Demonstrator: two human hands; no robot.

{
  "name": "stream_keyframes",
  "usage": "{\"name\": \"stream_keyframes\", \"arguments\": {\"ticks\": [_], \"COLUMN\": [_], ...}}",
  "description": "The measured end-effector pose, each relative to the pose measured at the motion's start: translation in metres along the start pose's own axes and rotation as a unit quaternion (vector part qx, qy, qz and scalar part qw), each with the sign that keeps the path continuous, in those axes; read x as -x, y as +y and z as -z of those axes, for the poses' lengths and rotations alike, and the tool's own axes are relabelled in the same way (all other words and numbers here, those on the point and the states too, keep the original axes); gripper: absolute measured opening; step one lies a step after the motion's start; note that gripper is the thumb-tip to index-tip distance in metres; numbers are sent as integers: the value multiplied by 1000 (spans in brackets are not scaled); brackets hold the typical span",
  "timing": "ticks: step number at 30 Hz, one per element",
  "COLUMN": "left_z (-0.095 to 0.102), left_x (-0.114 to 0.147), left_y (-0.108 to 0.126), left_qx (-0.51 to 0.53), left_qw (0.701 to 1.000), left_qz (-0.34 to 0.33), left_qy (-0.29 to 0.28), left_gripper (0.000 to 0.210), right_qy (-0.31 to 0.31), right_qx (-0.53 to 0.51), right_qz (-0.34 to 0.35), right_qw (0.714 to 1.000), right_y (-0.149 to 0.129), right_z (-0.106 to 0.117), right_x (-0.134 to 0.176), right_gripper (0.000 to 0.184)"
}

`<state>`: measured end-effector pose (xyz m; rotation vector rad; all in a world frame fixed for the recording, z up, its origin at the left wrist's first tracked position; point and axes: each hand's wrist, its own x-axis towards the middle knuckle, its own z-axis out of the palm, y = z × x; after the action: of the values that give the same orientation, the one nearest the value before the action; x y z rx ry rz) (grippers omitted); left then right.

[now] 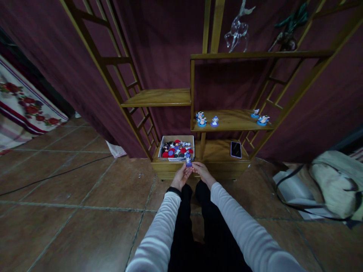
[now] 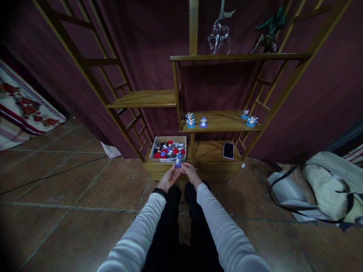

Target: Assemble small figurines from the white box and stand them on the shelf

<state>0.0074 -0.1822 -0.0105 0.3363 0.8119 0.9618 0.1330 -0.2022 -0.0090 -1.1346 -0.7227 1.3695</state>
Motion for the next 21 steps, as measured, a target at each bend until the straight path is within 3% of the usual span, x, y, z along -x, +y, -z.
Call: {"name": "stream_keyframes", "arguments": {"ticks": [12,21], "left_z": [2,-1], "left_x": [-2,-1], "left_y": [-4,-7], "left_qx": [12,5], "left_qw": [998,993], "left_qz": [-60,-119], "left_qy": [-30,-6], "left_gripper": [7,33], "right_qy": [12,10], "right_qx": [-18,-19], "right_qz": [4,3], "right_qw": [1000,1000], "right_y": [4,-1], "right_z": [1,0], "right_x": [-2,2], "right_gripper": [31,33]}}
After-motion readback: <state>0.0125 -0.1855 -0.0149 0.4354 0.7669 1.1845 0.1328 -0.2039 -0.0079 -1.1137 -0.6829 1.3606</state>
